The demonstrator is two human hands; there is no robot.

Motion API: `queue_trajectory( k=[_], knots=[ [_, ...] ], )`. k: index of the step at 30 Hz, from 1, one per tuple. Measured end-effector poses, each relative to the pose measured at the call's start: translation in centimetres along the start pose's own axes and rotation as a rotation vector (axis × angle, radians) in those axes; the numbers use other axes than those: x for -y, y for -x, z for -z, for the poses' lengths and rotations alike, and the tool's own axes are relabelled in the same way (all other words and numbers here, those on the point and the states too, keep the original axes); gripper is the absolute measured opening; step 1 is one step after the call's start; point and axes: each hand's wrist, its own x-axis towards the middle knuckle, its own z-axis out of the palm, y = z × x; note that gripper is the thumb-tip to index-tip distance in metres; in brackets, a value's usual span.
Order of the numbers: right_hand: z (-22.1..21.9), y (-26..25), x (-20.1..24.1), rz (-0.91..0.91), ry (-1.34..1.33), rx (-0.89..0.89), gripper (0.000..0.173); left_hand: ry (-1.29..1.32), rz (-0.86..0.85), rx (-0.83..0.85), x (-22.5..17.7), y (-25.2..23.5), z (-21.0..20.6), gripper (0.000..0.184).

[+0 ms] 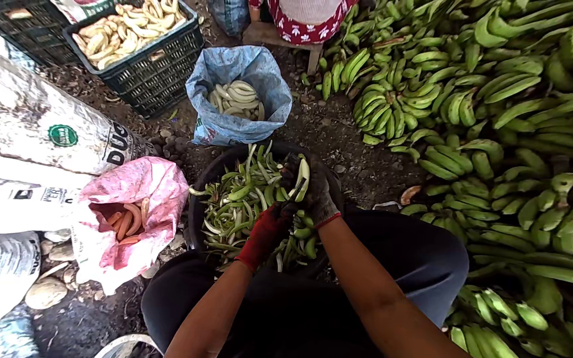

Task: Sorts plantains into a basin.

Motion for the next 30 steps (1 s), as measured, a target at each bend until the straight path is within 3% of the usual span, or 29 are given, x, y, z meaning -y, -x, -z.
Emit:
queue_trajectory(
  k=[2, 6, 11, 15, 19, 23, 28, 30],
  knots=[
    [-0.1, -0.2, 0.7, -0.058, 0.069, -0.009, 0.056, -0.021, 0.005, -0.008, -0.2, 0.1, 0.2, 0.033],
    [-1.0, -0.4, 0.2, -0.042, 0.080, -0.135, 0.035, -0.217, 0.001, -0.092, -0.3, -0.5, 0.2, 0.040],
    [-2.4, -0.5, -1.4, -0.082, -0.118, -0.066, 0.041, -0.258, 0.037, -0.135, 0.7, -1.7, 0.8, 0.038],
    [-2.1, 0.1, -2.7, -0.037, 0.006, -0.023, 0.055, -0.227, 0.027, -0.123, 1.4, -2.0, 1.2, 0.038],
    [-1.6, 1.0, -2.9, 0.038, 0.146, 0.012, 0.054, -0.189, -0.048, -0.090, 1.3, -1.5, 1.0, 0.033],
    [-3.1, 1.4, -2.4, 0.045, 0.114, 0.033, 0.044, -0.159, -0.093, -0.074, 0.9, -1.6, 1.3, 0.036],
    [0.1, 0.1, -3.5, -0.006, -0.005, 0.288, 0.047, 0.044, 0.071, 0.092, -0.7, -1.2, 2.1, 0.036],
    [0.9, -0.3, -3.9, 0.015, -0.068, 0.378, 0.043, 0.040, 0.021, 0.158, -1.1, -0.6, 2.9, 0.028]
  ],
)
